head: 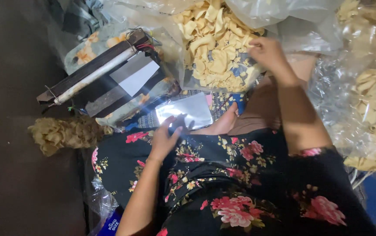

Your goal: Packaging small food items into plastic bags by hand from a large pile on the floor

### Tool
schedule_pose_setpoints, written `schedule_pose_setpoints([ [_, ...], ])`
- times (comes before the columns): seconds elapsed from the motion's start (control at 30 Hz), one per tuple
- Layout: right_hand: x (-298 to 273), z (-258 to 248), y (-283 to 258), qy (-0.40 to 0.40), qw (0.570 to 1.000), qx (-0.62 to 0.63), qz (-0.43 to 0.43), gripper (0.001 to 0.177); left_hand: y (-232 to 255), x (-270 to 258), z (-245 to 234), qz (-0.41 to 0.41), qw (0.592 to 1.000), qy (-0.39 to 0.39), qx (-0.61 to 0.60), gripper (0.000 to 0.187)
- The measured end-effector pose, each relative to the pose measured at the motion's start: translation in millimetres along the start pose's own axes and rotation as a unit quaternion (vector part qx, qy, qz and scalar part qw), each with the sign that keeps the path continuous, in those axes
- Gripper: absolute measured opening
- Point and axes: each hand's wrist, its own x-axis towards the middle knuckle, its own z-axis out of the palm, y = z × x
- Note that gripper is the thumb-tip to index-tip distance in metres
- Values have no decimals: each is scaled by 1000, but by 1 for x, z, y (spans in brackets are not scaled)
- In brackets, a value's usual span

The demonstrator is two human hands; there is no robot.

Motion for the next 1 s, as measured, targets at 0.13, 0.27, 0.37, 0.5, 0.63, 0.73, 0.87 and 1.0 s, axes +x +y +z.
schedule_pose_setpoints([
  [0.13, 56, 45, 49, 58, 997, -22, 46, 73, -21, 39, 15, -104, 978, -56, 172, 63],
  [0.27, 78, 67, 57, 53, 987, -20, 148, 71, 17, 50, 7, -235, 922, -147, 269, 85],
  [0.37, 27, 45, -69, -56, 977, 53, 198, 68, 49, 53, -4, -257, 893, -231, 288, 90],
  [0.5, 32, 75, -53, -43, 992, 60, 105, 87, 44, 54, -2, -244, 899, -204, 299, 85],
  [0.63, 17, 101, -65, -61, 988, -100, 103, 120, 31, 56, 1, -256, 919, -163, 252, 86],
  [0.73, 25, 121, -36, -29, 974, -216, 55, 90, 44, 54, -4, -271, 909, -187, 255, 92],
  [0.87, 41, 132, -14, 25, 971, -236, -7, 57, 65, 50, -10, -274, 909, -173, 263, 88],
  [1.0, 53, 137, -7, 8, 973, -232, 24, 57, 10, 52, 13, -223, 928, -110, 279, 78],
])
